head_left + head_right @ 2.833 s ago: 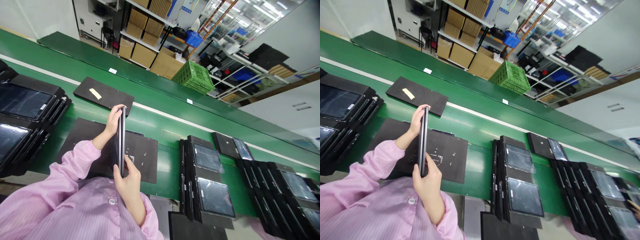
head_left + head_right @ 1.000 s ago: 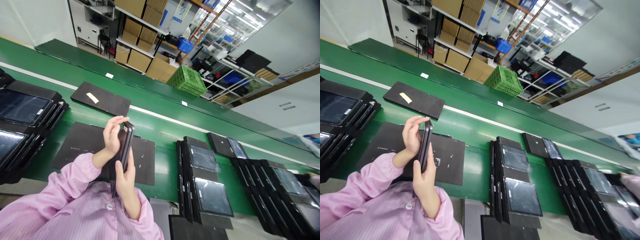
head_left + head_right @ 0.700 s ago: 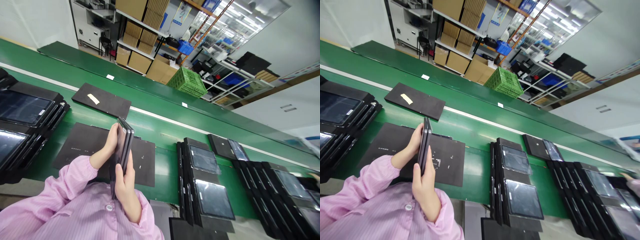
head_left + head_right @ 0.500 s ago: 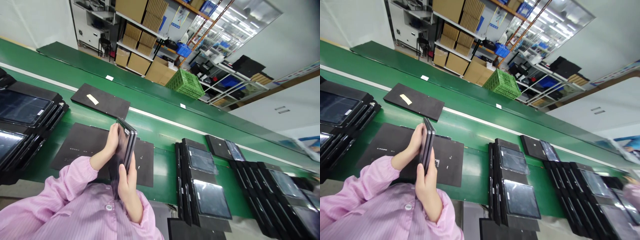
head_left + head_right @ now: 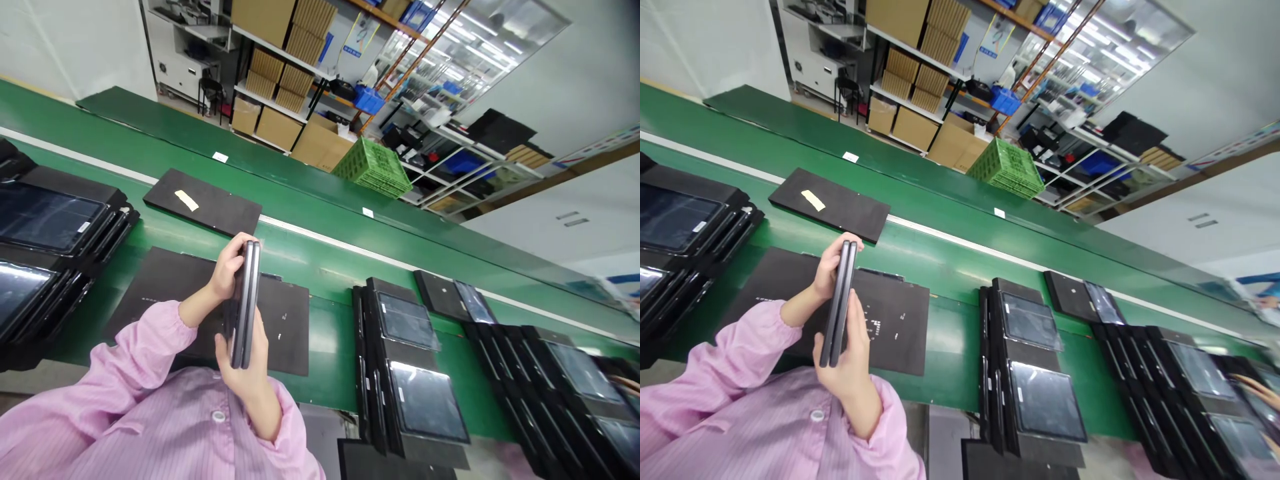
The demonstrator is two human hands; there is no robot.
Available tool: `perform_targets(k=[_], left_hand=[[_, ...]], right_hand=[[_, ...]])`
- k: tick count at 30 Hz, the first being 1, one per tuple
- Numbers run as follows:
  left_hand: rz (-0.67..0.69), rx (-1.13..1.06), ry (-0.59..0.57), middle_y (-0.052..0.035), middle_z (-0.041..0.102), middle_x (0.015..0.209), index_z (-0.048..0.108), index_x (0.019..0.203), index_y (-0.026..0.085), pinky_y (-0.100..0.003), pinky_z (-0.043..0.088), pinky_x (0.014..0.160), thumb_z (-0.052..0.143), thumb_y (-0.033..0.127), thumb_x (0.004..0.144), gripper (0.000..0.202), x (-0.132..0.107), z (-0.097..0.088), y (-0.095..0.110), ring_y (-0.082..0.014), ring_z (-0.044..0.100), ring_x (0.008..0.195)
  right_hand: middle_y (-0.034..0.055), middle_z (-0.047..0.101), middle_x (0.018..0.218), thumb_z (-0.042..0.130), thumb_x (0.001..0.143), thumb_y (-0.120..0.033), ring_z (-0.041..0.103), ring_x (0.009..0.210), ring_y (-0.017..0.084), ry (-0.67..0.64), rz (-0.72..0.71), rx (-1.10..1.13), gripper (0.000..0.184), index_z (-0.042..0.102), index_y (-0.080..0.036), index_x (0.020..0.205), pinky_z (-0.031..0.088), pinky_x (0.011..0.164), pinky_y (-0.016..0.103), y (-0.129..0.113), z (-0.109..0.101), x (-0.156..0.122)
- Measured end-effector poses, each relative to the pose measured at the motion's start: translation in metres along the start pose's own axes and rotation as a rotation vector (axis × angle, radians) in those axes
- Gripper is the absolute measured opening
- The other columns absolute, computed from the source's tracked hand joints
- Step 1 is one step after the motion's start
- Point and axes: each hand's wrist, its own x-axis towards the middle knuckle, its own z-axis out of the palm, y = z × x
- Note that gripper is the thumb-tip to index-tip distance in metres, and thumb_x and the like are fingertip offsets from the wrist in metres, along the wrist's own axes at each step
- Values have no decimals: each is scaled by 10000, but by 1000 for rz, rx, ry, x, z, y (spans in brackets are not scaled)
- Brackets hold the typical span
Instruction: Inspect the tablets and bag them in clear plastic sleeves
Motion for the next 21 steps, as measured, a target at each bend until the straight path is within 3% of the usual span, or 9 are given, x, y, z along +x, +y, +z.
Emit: perform_targets(k=[4,8,11,16,21], left_hand=[[-15,5,1,-82,594,821,606,857,196,-359,444,701,436,507,805,358,1,0,3,-243,539,767],[18,-10,-41,-72,575,824,593,863,201,-354,432,693,432,507,836,347,-1,-1,5,-233,522,753],[29,5,-86,-67,562,812,580,861,207,-357,424,680,413,526,855,360,-5,-2,7,-232,509,737],[74,75,-120,-85,579,845,572,886,209,-375,444,716,372,572,878,415,-9,1,11,-250,529,771],[119,107,-153,-85,586,891,577,927,206,-371,443,754,364,511,902,373,-11,4,10,-250,538,815]], right_hand=[[128,275,1622,624,876,-431,281,1497,348,-123,-84,22,812,282,-188,1571,308,1204,571,-6,-10,0],[141,297,1612,525,889,-662,295,1488,365,-148,-70,144,846,341,-165,1549,280,1207,585,-7,-19,-5],[136,290,1615,459,884,-748,280,1494,366,-126,-39,245,903,305,-182,1571,307,1193,586,-9,-23,-8],[111,259,1632,513,924,-658,244,1509,356,-122,9,423,804,304,-238,1577,302,1193,592,-18,-27,-6],[71,424,1555,570,955,-514,402,1444,311,-43,59,424,607,444,-301,1509,379,1173,531,-22,-30,0]])
